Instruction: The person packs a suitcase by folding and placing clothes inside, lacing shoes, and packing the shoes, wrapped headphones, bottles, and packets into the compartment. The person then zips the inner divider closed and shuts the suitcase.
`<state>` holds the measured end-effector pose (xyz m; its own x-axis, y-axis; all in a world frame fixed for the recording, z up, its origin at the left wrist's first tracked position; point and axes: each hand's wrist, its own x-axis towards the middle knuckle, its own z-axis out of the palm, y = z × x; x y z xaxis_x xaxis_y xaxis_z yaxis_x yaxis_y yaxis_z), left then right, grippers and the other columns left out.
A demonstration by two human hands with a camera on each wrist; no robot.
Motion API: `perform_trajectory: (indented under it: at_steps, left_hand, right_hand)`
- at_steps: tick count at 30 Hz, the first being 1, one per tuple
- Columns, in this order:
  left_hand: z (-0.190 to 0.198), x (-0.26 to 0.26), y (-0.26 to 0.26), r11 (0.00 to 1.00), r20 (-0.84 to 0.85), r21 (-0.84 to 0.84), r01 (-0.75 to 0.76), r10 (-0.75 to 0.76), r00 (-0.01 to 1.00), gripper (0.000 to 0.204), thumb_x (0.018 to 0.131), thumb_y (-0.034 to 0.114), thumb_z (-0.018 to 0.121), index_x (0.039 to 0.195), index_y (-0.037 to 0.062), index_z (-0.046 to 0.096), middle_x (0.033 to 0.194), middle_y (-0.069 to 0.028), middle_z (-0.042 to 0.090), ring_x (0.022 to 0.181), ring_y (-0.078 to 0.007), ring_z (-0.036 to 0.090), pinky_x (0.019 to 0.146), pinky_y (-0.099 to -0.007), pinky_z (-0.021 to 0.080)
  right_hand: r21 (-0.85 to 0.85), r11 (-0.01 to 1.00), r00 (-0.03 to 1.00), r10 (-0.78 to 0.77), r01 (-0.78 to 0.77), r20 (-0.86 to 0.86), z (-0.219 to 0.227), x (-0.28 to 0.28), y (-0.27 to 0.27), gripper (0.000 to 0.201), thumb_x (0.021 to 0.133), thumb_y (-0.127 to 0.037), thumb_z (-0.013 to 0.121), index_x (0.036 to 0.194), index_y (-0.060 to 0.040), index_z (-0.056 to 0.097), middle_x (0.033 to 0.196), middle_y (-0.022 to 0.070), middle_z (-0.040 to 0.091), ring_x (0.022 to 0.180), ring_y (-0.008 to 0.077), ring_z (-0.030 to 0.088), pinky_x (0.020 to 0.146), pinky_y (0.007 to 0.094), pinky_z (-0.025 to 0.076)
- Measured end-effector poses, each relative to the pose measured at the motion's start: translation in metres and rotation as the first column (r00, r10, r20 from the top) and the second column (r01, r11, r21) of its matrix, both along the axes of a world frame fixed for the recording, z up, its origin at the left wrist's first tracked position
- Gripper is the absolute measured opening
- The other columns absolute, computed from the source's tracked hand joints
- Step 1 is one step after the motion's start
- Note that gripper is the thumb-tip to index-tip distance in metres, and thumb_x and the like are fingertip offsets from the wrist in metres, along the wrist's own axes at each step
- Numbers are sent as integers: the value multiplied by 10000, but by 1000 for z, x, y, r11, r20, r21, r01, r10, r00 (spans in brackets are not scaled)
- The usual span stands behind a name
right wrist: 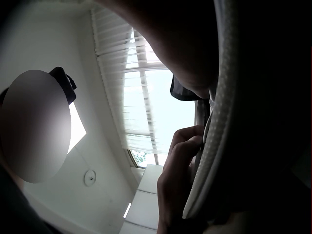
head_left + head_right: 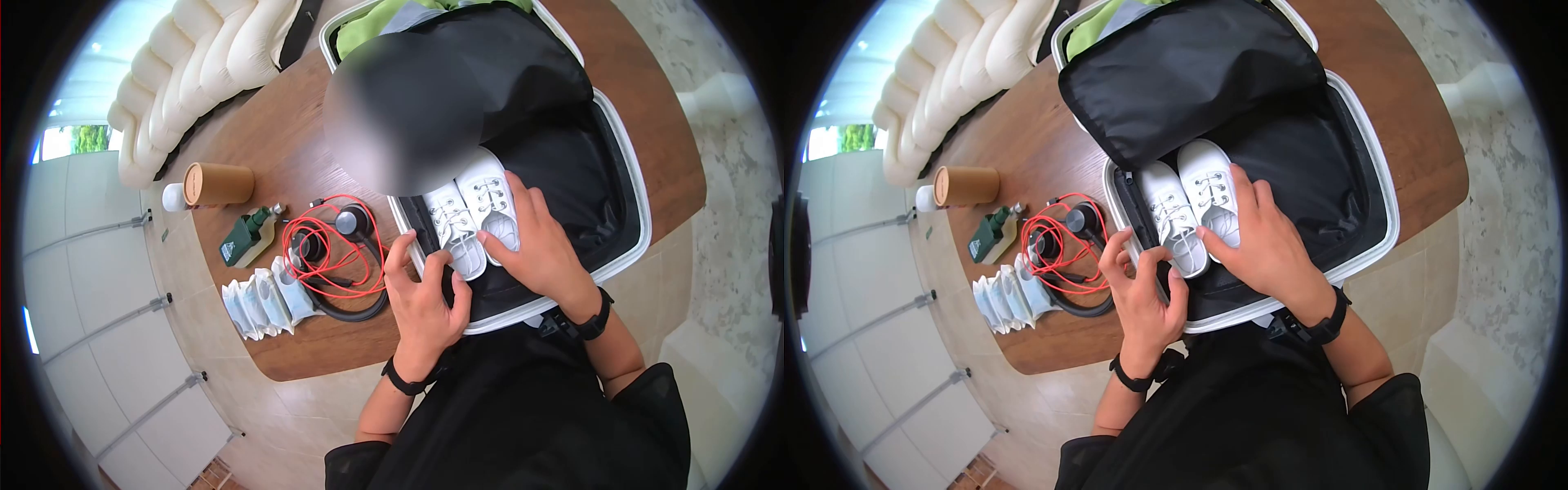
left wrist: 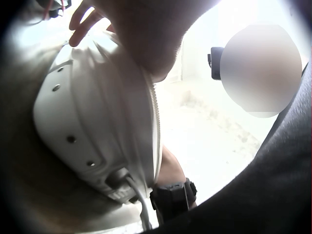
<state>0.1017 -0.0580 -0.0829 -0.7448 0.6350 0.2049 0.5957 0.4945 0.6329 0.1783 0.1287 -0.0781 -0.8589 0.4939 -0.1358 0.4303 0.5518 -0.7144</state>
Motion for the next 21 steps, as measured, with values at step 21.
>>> perform_trajectory:
  at_steps: [21]
  left_hand:
    - [0,1,-2,999,7,26,-19,19,1000,202,809,97,713,1002,63,666,1456,-203,418,1141,-380,517,959,-458,432]
  right_hand:
    - [31,1000,998,-2,0,68,4,-2,-3,823,919,-328,748,1559,-3,346,1213,256,550,1038,468,661,873,494,556]
